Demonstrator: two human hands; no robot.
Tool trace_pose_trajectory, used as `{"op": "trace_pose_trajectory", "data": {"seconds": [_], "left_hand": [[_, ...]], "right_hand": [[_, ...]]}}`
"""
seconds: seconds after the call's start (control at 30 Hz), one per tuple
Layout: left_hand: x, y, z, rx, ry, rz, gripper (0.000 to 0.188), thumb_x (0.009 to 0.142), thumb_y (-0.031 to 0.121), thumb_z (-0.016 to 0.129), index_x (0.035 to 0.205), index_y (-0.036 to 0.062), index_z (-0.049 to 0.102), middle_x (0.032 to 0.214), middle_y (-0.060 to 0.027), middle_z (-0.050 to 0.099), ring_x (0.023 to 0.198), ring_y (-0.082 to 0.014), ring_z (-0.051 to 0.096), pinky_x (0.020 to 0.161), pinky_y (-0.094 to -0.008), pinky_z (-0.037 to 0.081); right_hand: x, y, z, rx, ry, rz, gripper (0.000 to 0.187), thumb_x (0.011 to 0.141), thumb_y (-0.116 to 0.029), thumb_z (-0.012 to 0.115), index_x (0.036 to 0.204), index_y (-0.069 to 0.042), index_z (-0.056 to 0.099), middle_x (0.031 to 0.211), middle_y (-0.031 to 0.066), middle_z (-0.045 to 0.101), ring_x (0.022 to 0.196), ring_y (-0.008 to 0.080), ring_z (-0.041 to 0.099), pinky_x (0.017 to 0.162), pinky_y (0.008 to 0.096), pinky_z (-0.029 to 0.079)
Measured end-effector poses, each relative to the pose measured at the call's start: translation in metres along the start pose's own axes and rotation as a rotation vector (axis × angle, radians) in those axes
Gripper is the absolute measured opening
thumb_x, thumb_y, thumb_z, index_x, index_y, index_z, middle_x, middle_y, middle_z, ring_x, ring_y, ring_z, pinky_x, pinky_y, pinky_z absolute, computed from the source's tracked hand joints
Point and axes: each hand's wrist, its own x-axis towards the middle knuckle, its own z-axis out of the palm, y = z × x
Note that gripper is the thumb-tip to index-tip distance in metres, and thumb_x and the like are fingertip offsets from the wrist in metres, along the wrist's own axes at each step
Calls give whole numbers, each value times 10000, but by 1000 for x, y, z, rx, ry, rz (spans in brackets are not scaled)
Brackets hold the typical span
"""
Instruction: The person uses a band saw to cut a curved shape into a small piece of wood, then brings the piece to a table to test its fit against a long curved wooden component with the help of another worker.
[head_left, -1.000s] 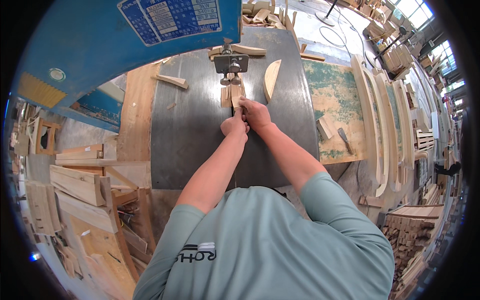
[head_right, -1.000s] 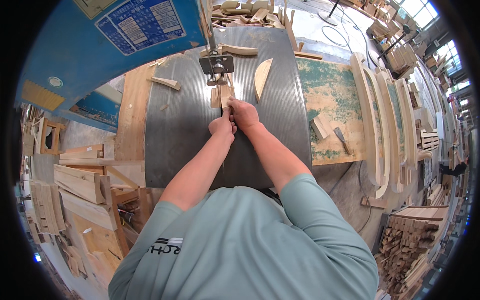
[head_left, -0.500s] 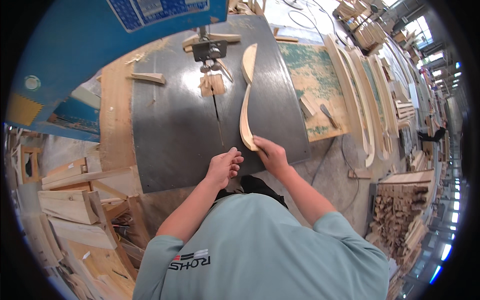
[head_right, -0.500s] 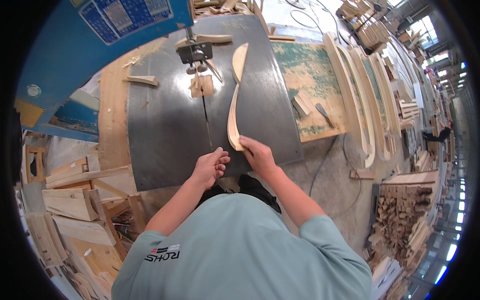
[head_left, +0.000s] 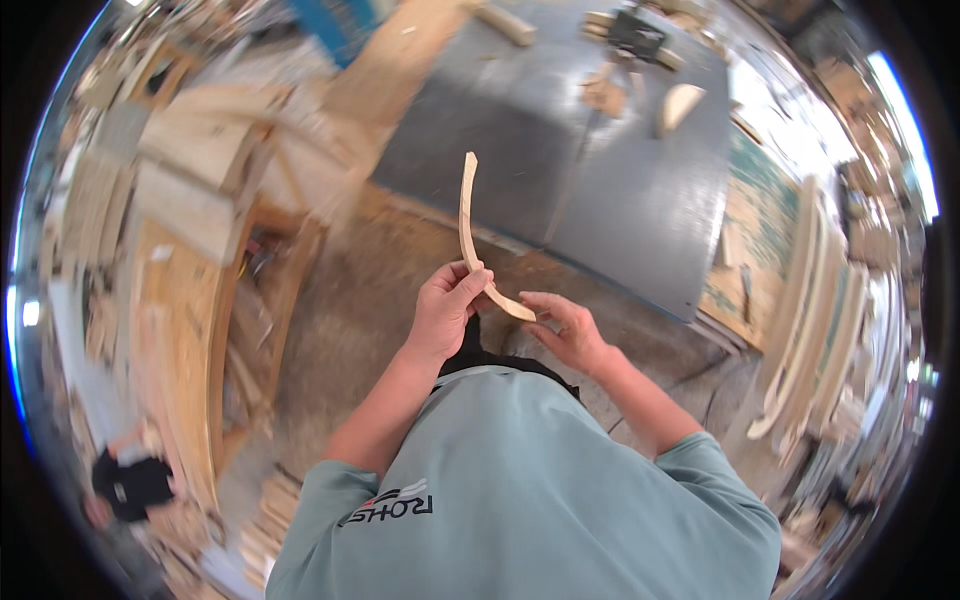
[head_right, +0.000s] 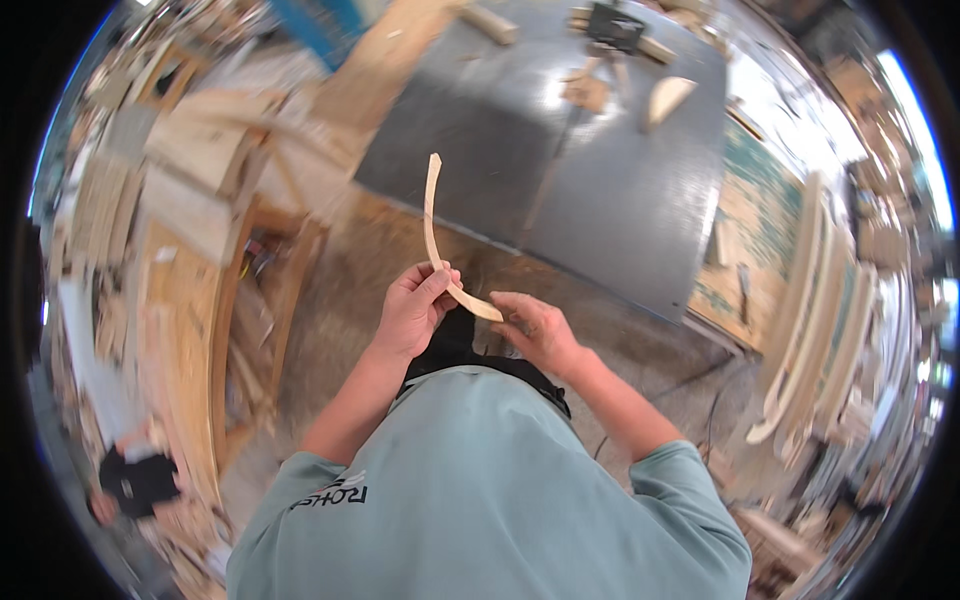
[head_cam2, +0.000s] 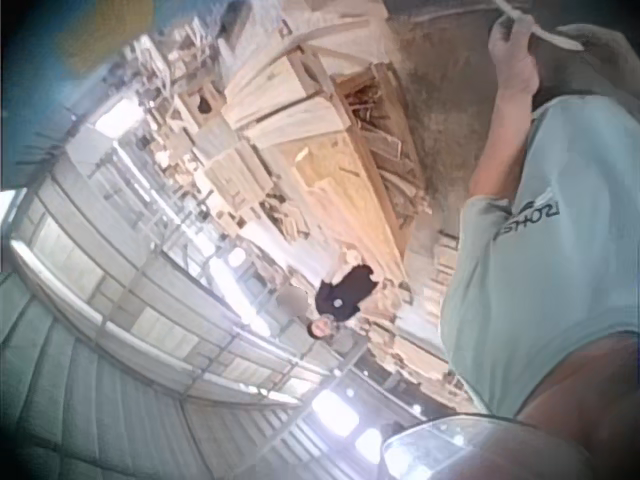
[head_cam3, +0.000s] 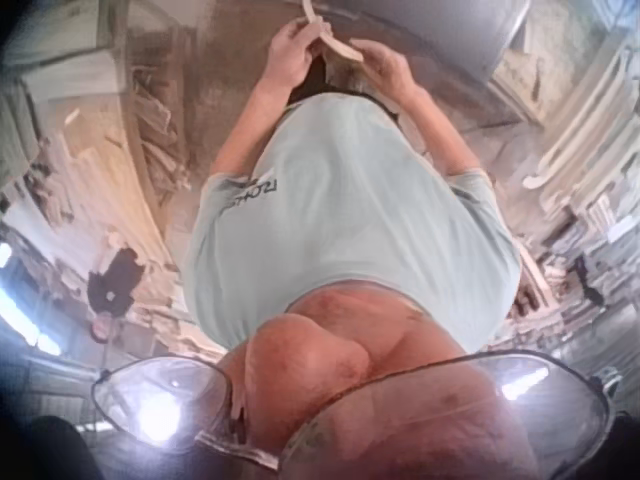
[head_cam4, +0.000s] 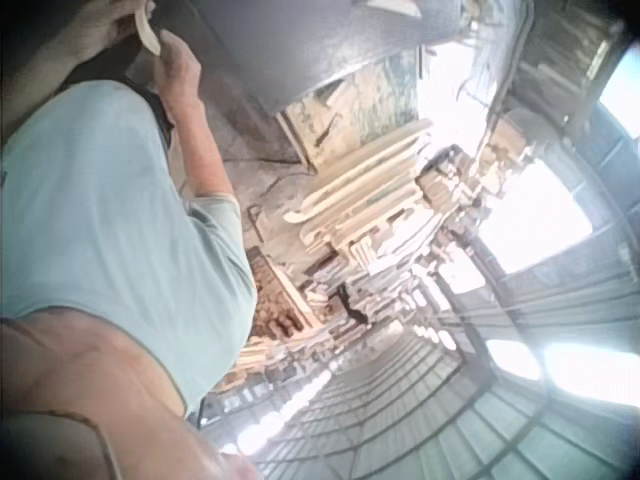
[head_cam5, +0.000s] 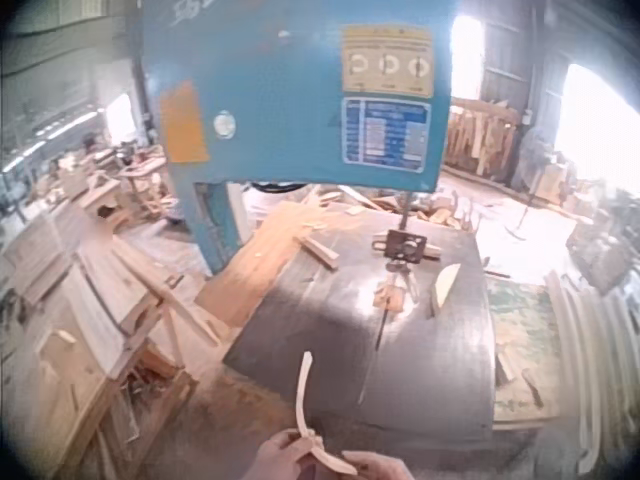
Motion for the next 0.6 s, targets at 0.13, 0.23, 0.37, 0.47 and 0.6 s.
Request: {"op": "trace_pose_trajectory", "data": {"seconds": [0.13,0.23,0.37,0.47,0.6], "left_hand": [[-88,25,-50,289,419,272,274,898,154,775,1071,2,627,951,-36,680,832,-96,648,747,-271,547],[-149,13,-113,435,655,466,227,891,110,757,1048,1,633,903,-28,681,766,-87,631,682,-261,522],[-231,19,-165,789,1022,572,324,798,170,828,1018,14,650,846,-38,659,780,-118,588,702,-312,512],[-303,16,-212,971,1066,567,305,785,200,811,997,33,670,876,-147,679,793,-295,657,730,-389,520],[-399,-9,-297,1245,1082,299,256,814,260,748,995,101,662,888,-162,672,884,-388,637,806,-488,488]], "right_hand": [[29,-31,46,-65,-321,-18,438,877,-70,760,1292,-56,619,1132,132,693,975,240,708,820,346,594],[33,-53,98,-93,-485,-124,414,886,-90,752,1277,-46,621,1098,141,693,929,241,709,798,348,587],[45,-107,180,-125,-615,-246,364,870,-75,752,1214,-28,643,1022,162,698,859,266,709,777,358,576],[38,-136,266,-82,-615,-492,348,849,-57,759,1176,-7,651,1031,171,697,883,312,697,788,380,575],[19,-203,399,-131,-636,-1012,421,743,-60,801,1143,-42,670,1084,146,700,1054,323,650,942,435,501]]}}
